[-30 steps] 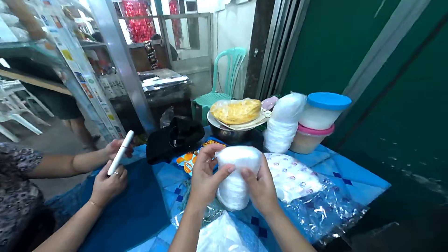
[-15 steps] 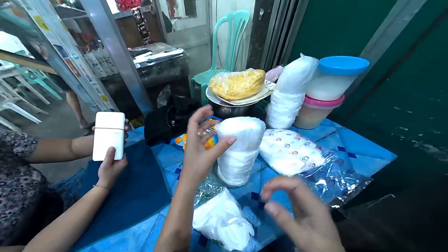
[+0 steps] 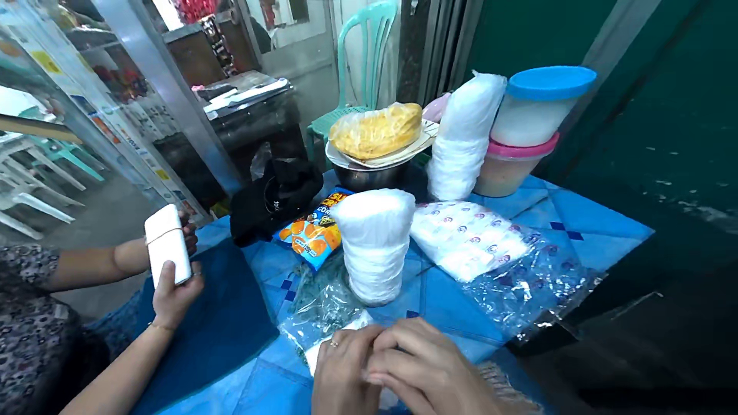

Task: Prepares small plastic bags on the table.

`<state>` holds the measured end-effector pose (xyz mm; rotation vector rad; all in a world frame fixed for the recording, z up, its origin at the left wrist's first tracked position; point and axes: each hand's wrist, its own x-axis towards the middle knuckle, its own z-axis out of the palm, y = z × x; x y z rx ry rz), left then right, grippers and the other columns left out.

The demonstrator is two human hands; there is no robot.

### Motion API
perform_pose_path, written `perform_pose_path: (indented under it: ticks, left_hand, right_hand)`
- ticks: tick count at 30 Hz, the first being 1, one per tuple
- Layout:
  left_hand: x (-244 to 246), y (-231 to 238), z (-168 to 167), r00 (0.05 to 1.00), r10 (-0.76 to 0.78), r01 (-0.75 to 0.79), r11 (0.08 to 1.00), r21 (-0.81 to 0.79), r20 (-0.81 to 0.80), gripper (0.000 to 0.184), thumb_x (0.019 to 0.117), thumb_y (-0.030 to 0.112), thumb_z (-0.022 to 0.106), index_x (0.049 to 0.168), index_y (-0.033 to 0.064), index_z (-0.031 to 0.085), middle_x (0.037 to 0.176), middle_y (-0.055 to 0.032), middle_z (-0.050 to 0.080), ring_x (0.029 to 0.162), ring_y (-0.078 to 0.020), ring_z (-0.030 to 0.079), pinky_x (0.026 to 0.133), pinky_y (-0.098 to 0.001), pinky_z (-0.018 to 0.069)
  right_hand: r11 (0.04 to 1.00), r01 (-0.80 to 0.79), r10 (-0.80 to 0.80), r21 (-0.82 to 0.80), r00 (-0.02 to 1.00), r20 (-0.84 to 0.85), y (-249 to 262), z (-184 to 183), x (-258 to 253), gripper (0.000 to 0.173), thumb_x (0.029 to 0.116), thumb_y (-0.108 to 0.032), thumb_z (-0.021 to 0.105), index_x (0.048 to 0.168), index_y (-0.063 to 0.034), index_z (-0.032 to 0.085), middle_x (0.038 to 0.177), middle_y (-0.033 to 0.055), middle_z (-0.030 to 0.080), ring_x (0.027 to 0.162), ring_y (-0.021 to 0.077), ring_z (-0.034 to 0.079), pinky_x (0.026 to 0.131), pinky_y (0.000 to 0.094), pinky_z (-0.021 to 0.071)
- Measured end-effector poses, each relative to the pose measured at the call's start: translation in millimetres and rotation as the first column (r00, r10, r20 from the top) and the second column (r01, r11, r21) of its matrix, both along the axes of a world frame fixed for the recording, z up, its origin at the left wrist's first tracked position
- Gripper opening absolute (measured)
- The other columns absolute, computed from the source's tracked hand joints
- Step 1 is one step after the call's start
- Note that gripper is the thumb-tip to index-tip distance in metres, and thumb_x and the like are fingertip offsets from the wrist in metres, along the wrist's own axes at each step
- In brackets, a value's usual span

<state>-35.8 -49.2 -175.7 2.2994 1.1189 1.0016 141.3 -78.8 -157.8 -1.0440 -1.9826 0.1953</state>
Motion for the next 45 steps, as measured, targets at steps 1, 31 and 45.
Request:
perform_pose_path:
  ticks: [1,31,45]
  left_hand:
    - [2.4,3.5,-7.4,0.999,0.029,-0.031,0.998,0.049,0.04,0.025,0.089,0.015,0.066,0.113,0.0166,0.074,0.103,0.005,0.075,0.101,-0.0147,0.068,0.085,-0.0455,0.0528]
    - [-19.7,13.4,8.6,0.997,-0.067,0.062,0.99,-0.13,-0.032,0.046,0.0903,0.029,0.075,0.131,0.0088,0.067,0.136,-0.0148,0.063,0.126,-0.0314,0.059,0.101,-0.0558,0.0497]
    - [53.3,22.3,98.2,0.837,-0.345,0.427,0.897,-0.113,0.424,0.035,0.0935,0.021,0.074,0.117,-0.0035,0.066,0.1,-0.0077,0.074,0.092,-0.0084,0.071,0.086,-0.0293,0.0608]
  right_hand:
    - [1.0,0.016,-0.015,0.024,1.0,-0.008,-2.9,5.7,-0.8,0.024,0.1053,-0.033,0.055,0.098,-0.0182,0.072,0.097,0.0,0.069,0.098,0.0139,0.065,0.09,0.0341,0.0514]
    - [0.961,0.264,-0.171,-0.085,0.323,-0.931,-13.0,94.6,99.3,0.02,0.1075,-0.035,0.049,0.107,-0.0272,0.068,0.087,-0.0126,0.072,0.078,-0.0014,0.069,0.073,0.0192,0.0599]
    - [0.981,0.0,-0.128,-0.196,0.755,-0.644,-21.4,83.4,43.4,0.076,0.0868,-0.048,0.076,0.145,-0.0148,0.04,0.121,-0.0124,0.067,0.104,0.0009,0.067,0.089,0.0233,0.06]
